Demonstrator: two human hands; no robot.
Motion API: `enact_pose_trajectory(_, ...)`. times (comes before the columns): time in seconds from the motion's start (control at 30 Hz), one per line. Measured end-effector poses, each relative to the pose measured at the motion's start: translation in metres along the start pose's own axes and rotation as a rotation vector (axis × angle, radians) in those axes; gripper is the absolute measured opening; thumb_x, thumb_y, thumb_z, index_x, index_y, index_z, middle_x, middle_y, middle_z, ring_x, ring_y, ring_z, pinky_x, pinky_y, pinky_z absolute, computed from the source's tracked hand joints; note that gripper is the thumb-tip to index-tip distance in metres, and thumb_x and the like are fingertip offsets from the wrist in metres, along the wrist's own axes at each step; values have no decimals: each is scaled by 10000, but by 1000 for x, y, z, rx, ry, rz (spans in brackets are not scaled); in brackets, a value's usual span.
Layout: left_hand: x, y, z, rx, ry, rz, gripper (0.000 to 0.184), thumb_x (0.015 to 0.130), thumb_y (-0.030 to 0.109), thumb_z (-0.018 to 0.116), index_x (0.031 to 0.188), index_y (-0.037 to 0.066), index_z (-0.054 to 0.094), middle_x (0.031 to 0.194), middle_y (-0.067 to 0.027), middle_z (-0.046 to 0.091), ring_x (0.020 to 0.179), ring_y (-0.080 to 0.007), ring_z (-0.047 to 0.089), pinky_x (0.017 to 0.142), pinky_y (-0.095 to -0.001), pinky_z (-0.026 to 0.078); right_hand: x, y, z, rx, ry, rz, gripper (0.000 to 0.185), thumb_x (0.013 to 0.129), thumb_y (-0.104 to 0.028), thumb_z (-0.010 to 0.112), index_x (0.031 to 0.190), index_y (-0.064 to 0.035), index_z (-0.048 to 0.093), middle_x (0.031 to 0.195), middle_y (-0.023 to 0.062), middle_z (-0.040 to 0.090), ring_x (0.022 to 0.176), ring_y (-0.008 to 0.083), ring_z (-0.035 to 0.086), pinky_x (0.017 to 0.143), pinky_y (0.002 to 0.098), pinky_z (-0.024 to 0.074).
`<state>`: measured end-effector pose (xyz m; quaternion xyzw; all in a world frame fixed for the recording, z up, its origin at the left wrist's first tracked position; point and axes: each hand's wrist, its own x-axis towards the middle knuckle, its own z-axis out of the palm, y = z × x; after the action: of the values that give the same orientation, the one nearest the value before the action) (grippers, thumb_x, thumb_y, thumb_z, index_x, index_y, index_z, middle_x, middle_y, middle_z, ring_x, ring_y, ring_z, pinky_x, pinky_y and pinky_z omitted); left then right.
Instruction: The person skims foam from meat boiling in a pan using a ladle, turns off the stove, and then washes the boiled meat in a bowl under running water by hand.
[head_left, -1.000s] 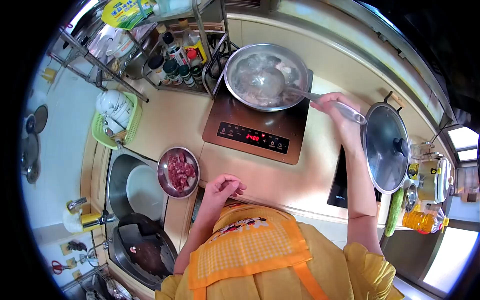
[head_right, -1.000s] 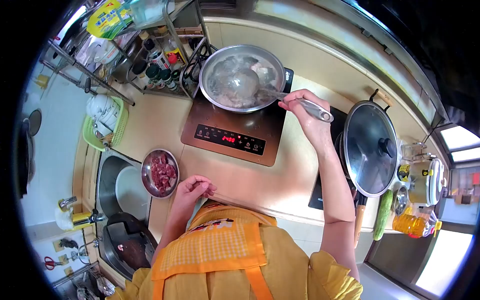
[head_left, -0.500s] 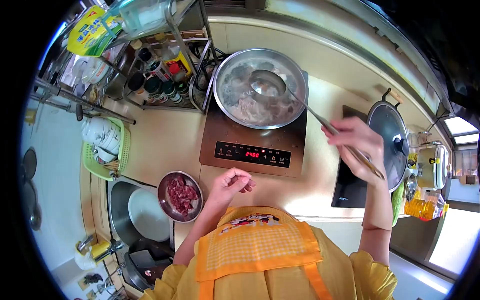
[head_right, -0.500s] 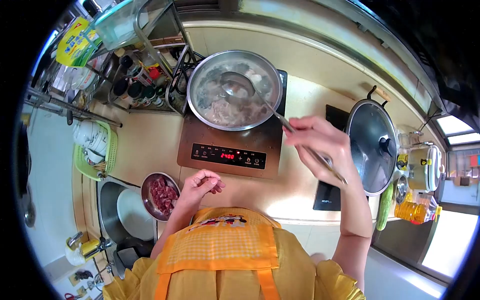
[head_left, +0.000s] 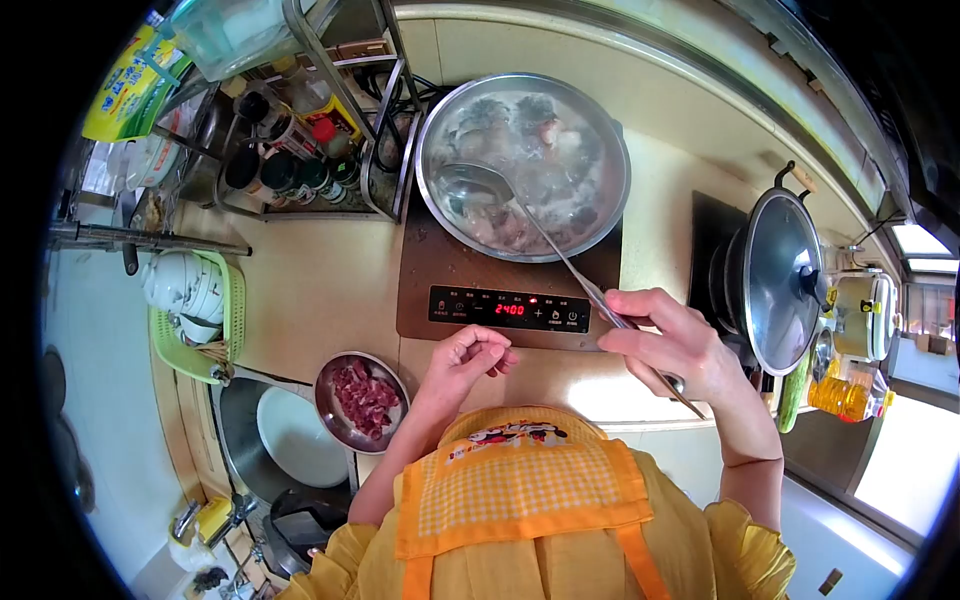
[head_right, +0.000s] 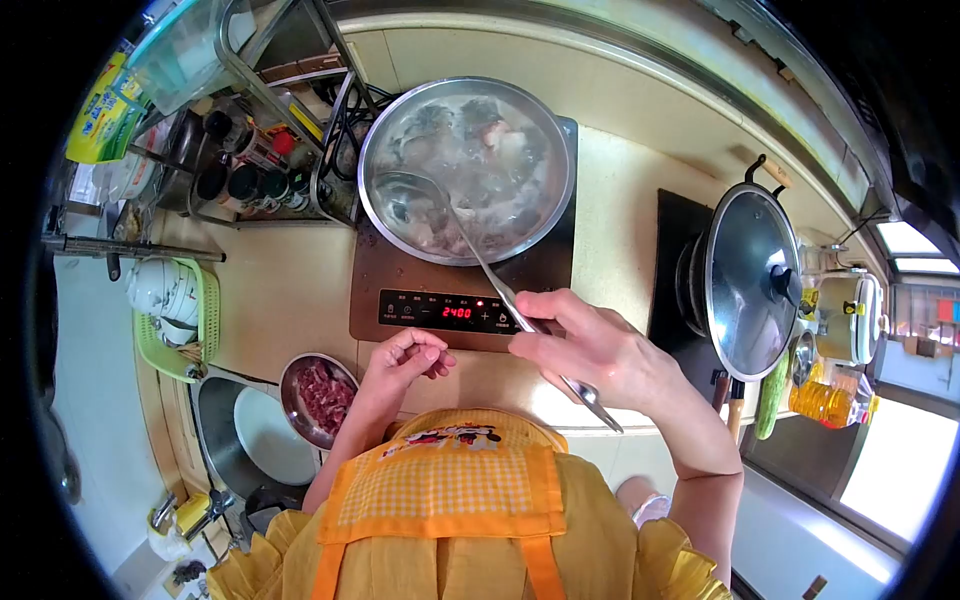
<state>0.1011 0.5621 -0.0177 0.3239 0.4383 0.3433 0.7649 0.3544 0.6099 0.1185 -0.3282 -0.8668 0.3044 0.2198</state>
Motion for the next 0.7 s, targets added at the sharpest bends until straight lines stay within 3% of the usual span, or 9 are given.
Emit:
enact_pose_trajectory(0.03,0,0,-1,1,-1,-3,134,897,146,536,955,30,569,870,-87,642,789,-127,587,708,-255,452,2,0,0,-28,-37,3,189,688,36,639,873,34,602,1020,146,510,647,145,569,533,248,482)
enact_pose_trajectory(0.17,-4,2,-2,2,7,-2,130,899,146,533,952,33,570,868,-83,642,792,-125,587,712,-254,452,0,-16,-13,34,32,107,173,694,39,635,864,37,606,990,145,526,641,141,576,506,228,478)
enact_pose_trajectory(0.3,-8,-1,-3,-22,13,-1,120,902,134,525,952,33,566,866,-79,642,790,-122,585,715,-252,450,4,-22,-14,-174,187,-67,211,626,80,666,829,34,628,950,163,572,745,198,632,615,244,531)
enact_pose_trajectory(0.4,-9,-3,-4,-26,8,1,115,902,127,522,953,33,564,866,-78,642,784,-120,582,716,-250,448,-2,-31,-12,-74,296,83,158,655,117,621,796,46,631,937,175,572,809,276,649,662,260,538)
enact_pose_trajectory(0.53,-11,-2,-3,-17,17,6,111,903,124,518,949,35,563,865,-78,642,777,-118,577,717,-248,446,1,-37,-27,-237,371,146,228,625,137,632,796,-14,643,898,147,602,764,232,645,657,269,536)
enact_pose_trajectory(0.7,-13,1,-1,-18,25,-2,108,907,122,508,943,35,562,863,-79,641,781,-118,576,717,-247,443,2,-29,-48,-355,243,120,251,614,140,627,815,-10,630,902,143,593,735,230,639,611,275,509)
